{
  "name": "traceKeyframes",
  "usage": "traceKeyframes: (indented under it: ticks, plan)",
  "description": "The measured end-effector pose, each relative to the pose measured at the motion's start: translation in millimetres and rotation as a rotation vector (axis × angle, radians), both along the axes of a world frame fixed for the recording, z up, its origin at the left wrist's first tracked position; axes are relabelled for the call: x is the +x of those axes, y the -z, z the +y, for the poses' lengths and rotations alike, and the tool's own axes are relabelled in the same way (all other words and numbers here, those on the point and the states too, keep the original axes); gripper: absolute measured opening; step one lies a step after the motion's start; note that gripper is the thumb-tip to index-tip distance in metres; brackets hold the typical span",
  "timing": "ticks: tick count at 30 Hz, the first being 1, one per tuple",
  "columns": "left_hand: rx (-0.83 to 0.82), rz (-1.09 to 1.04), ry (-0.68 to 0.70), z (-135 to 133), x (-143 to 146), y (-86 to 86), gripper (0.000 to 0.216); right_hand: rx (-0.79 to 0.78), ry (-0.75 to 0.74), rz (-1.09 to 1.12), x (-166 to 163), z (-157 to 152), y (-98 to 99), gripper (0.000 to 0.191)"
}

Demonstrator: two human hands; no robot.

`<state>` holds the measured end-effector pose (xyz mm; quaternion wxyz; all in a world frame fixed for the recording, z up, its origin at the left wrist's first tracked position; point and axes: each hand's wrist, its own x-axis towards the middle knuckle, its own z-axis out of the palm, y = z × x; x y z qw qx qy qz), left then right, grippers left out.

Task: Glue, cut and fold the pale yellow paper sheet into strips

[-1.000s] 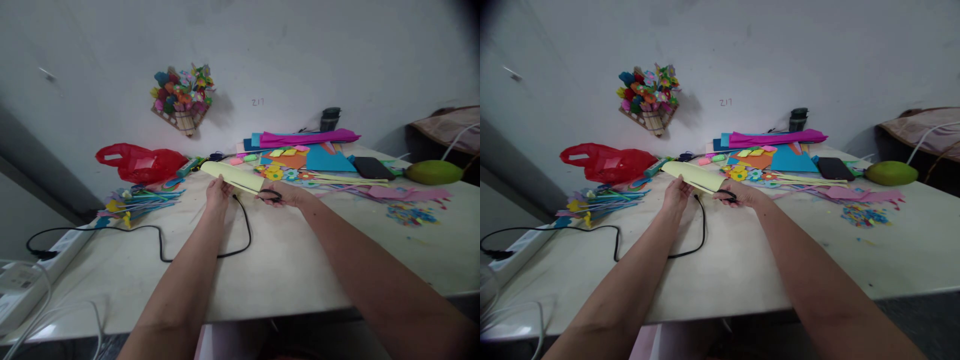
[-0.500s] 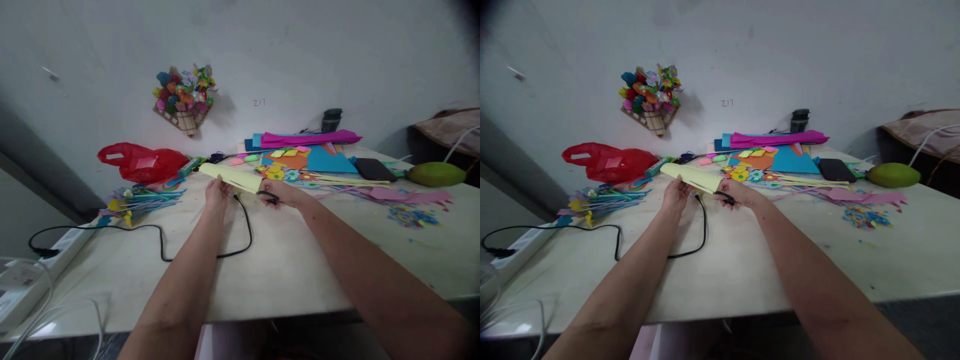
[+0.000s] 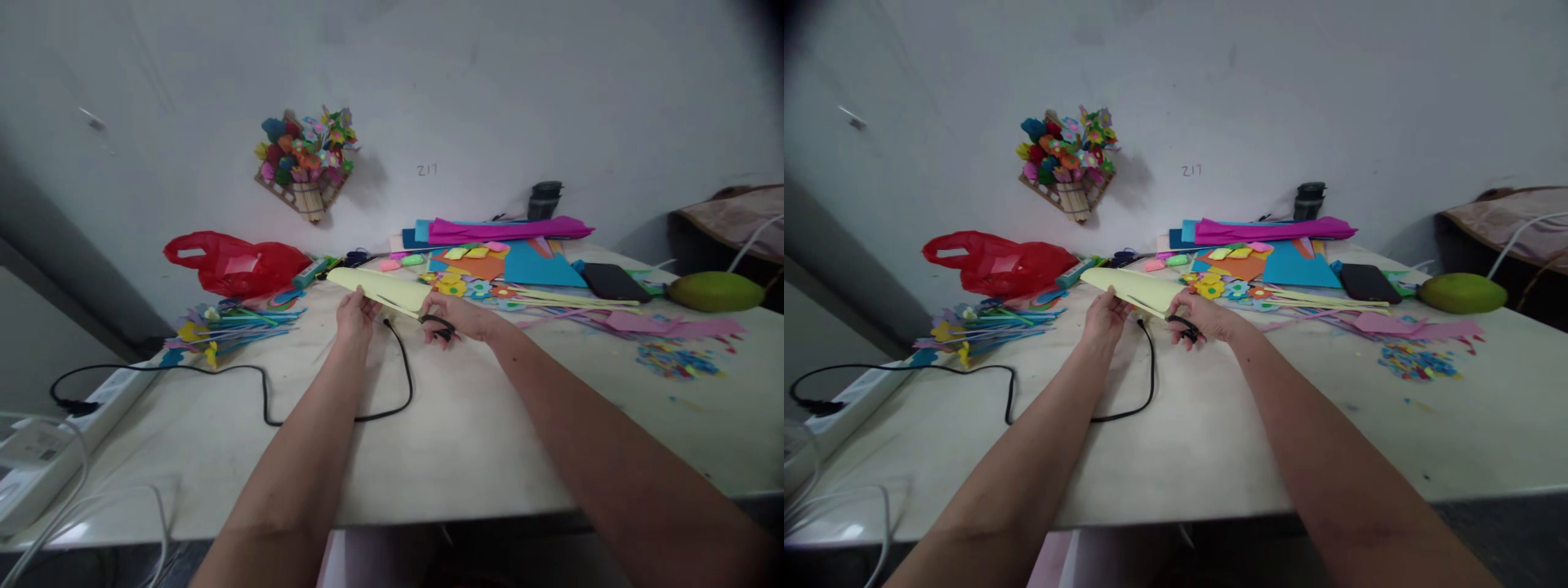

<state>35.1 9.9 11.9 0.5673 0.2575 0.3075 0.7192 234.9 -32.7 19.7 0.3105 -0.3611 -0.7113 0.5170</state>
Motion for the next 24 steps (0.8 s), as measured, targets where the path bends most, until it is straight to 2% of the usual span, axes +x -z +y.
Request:
traceKeyframes:
  ticks: [8, 17, 22, 24]
  plan:
    - [-0.003, 0.008, 0.0, -0.7, 1.3, -1.4, 0.012, -0.059, -0.088, 0.005, 5.9, 0.3, -2.4, 0.034]
    - [0.005, -0.001, -0.01, -0.4, 1.2, -0.4, 0.015, -0.073, -0.038, 0.027, 6.0, -1.7, -6.5, 0.045]
    - [0.015, 0.004, 0.003, -1.4, 2.1, -1.1, 0.014, -0.118, -0.075, 0.005, 3.7, 0.6, -2.3, 0.019]
    - [0.012, 0.009, 0.004, -2.0, 3.2, -1.3, 0.016, -0.118, -0.093, -0.047, 2.2, 0.5, -1.7, 0.015]
